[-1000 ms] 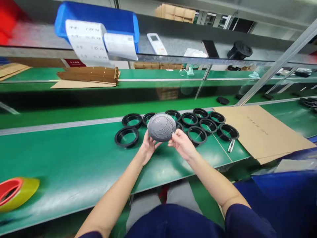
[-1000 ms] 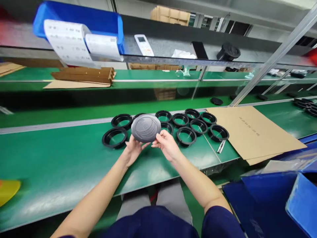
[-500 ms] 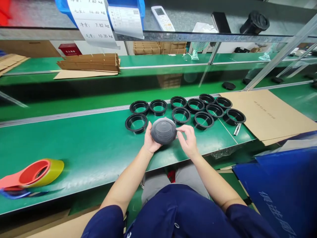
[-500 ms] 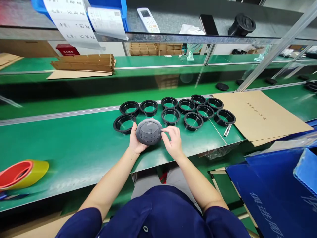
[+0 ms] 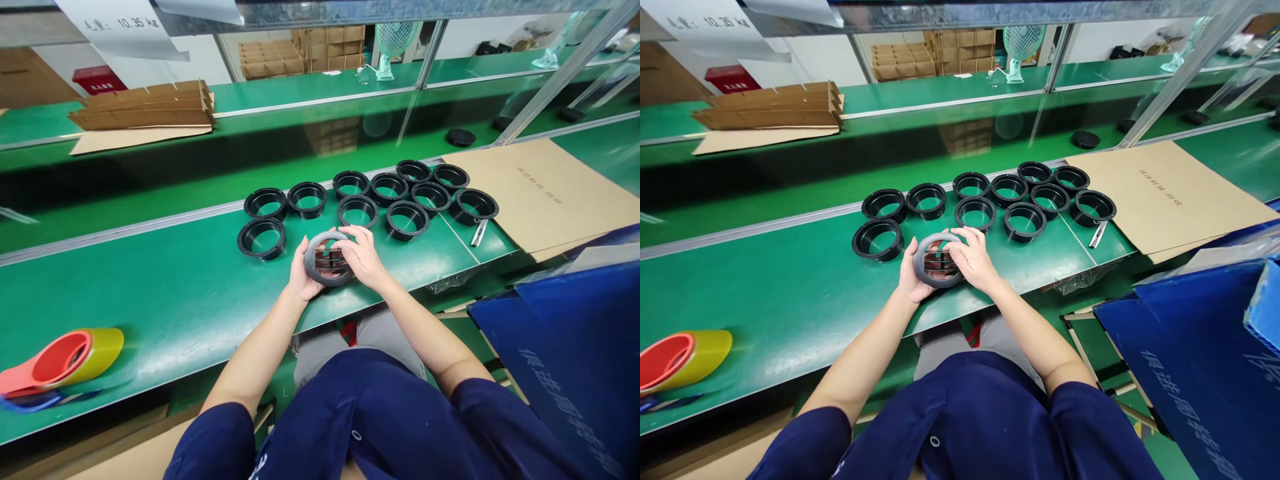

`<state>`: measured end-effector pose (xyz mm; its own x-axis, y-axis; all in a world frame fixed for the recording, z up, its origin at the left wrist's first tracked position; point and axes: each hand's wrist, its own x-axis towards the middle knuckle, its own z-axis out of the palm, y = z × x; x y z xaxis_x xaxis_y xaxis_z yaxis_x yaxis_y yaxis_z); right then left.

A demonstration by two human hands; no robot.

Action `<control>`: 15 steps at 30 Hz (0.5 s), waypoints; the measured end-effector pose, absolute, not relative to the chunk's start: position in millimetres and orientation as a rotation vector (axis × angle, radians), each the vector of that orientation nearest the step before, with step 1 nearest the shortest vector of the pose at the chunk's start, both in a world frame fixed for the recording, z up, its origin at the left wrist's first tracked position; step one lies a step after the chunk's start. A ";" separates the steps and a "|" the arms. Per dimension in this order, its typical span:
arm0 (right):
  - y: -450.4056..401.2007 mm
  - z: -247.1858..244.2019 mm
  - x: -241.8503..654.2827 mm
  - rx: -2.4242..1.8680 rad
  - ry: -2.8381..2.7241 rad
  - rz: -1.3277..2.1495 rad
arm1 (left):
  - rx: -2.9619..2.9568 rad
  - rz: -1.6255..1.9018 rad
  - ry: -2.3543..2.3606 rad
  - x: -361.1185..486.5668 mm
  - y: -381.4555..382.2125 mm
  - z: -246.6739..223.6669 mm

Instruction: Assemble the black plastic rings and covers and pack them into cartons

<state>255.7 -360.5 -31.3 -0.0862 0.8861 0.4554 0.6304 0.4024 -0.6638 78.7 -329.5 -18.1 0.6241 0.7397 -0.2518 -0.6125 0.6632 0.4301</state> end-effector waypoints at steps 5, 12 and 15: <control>-366.1 -22.9 257.2 -1.280 -1.627 0.522 | 0.329 0.718 0.404 74.8 -327.1 -19.8; -372.5 -26.2 254.7 -1.269 -1.696 0.438 | 0.286 0.739 0.442 73.8 -323.7 -20.9; -375.2 -31.1 255.3 -1.252 -1.900 0.331 | 0.266 0.831 0.467 75.7 -324.4 -21.3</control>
<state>255.3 -375.2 -31.1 -0.1716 0.8569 0.4861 0.6422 0.4715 -0.6044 75.7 -324.4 -21.3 0.5816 0.7588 -0.2930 -0.6444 0.6497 0.4034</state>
